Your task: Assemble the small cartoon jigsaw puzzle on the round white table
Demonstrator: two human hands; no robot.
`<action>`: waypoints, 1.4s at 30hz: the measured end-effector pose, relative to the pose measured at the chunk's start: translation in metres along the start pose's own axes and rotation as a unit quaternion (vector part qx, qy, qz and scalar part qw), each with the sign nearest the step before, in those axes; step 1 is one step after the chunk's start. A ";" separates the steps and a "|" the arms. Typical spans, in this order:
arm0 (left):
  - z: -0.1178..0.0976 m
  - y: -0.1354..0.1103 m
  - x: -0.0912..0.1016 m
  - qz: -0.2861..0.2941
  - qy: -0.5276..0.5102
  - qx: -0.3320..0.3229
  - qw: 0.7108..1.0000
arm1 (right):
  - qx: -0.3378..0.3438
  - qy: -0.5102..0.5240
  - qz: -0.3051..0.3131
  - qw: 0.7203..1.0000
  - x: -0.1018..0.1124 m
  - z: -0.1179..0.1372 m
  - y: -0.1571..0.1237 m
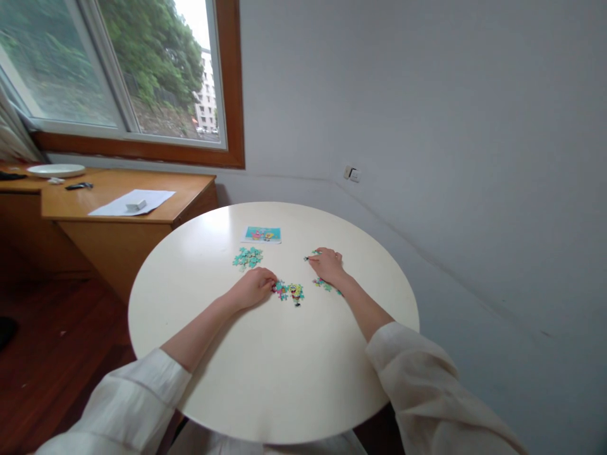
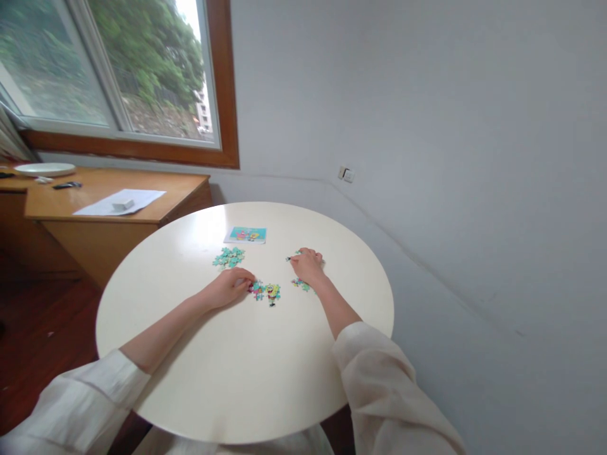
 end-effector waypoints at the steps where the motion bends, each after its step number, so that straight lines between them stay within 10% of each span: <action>1: 0.000 0.000 0.000 0.000 0.000 0.001 1.000 | 0.011 0.006 -0.004 1.000 0.002 0.002 0.000; 42: -0.003 0.000 0.001 0.000 -0.009 0.001 1.000 | -0.020 0.064 0.067 0.995 -0.004 0.012 0.017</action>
Point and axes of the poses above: each hand's wrist, its own y-axis towards the middle knuckle, its own x-axis out of the back of the hand, z = x × y, the point moved 7 cm from there along y, towards the middle knuckle, and after that the axes turned 2 degrees about -y, right-handed, at the moved point
